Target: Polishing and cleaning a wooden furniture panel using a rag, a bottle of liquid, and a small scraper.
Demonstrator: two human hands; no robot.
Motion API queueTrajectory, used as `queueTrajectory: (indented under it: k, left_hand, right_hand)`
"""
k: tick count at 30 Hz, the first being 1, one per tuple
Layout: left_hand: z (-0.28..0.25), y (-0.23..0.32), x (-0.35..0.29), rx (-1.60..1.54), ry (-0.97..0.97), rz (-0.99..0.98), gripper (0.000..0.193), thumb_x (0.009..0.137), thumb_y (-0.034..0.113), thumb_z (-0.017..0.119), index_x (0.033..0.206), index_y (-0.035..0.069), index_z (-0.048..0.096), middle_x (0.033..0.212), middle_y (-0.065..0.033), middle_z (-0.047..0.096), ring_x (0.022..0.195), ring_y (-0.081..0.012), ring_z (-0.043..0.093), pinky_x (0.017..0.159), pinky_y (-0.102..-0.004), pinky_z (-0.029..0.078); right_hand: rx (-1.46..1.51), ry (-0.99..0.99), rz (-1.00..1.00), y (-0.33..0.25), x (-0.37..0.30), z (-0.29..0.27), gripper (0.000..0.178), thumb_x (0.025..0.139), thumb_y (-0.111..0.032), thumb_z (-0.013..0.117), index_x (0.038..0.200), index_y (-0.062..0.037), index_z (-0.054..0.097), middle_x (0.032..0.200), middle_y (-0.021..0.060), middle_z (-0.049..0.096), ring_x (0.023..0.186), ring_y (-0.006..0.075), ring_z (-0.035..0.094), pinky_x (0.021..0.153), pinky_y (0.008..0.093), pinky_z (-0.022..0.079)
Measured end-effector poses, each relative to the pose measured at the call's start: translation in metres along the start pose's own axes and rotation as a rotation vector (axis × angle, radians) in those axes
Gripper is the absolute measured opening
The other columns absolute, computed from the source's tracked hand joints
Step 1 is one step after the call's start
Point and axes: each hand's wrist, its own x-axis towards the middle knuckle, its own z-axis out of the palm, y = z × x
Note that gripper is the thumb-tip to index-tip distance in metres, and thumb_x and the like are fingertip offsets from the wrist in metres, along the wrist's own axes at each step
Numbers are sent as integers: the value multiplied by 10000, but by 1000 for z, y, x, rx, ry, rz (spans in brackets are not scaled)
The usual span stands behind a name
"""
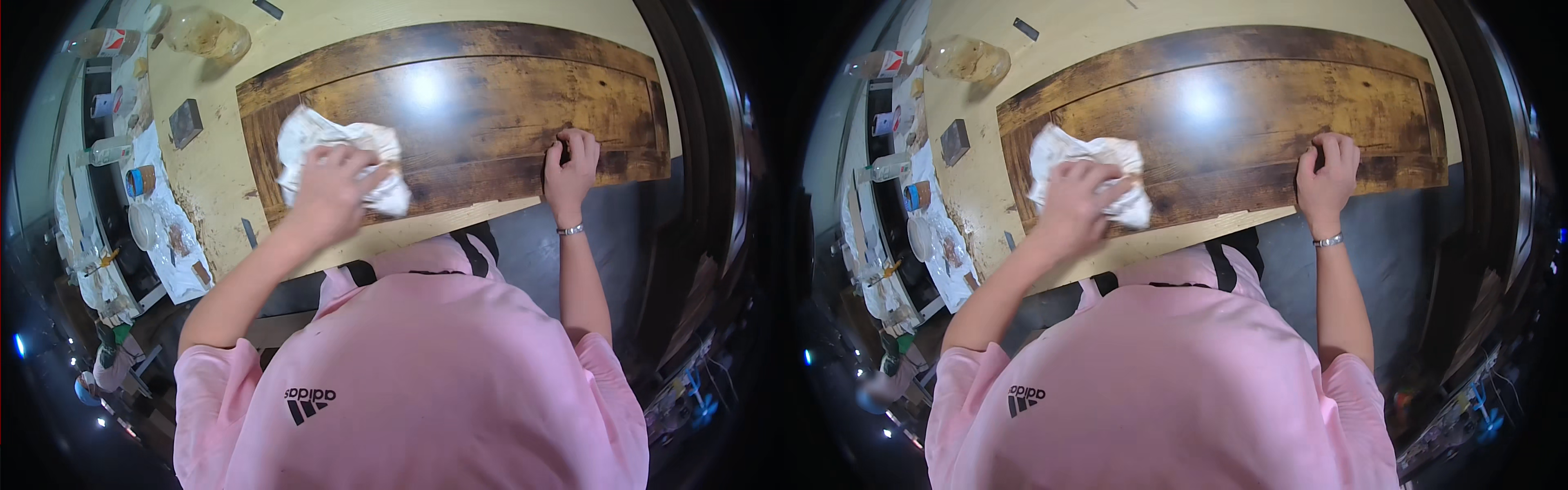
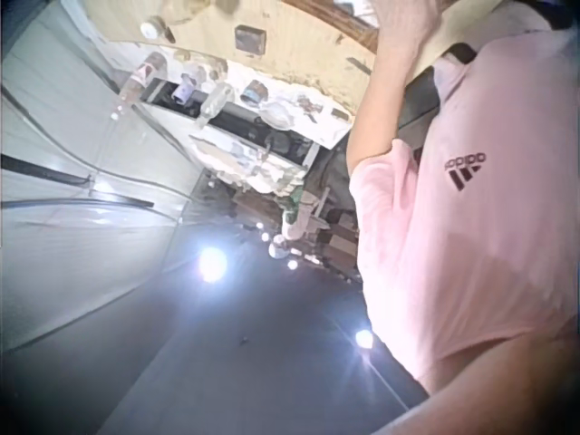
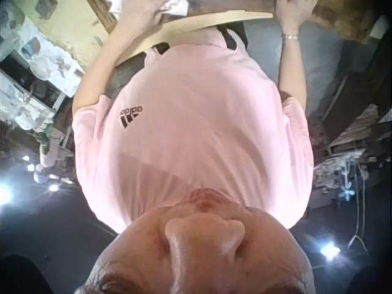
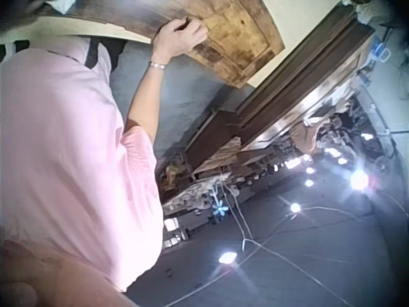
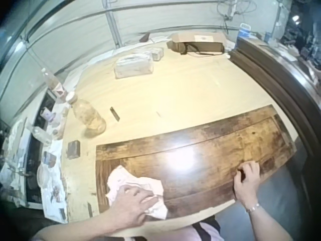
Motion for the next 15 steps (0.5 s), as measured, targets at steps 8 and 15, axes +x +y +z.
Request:
queueTrajectory:
  k: [8, 15]
  left_hand:
    - [-8, -10, -2, -60, -136, -41, 413, 629, 21, 679, 1015, 162, 711, 1011, -7, 584, 930, -222, 535, 818, -382, 344]
    - [30, 35, 65, -163, 41, 85, 393, 651, 26, 622, 1016, 128, 724, 1027, -59, 577, 972, -251, 523, 778, -412, 364]
  right_hand:
    - [3, 6, 10, 3, -3, 3, 134, 760, -44, 599, 888, -80, 581, 941, 72, 561, 894, 291, 526, 758, 395, 451]
    - [-67, 0, 57, -1, -2, -7, 120, 753, -54, 578, 868, -77, 553, 938, 90, 542, 906, 308, 512, 758, 415, 450]
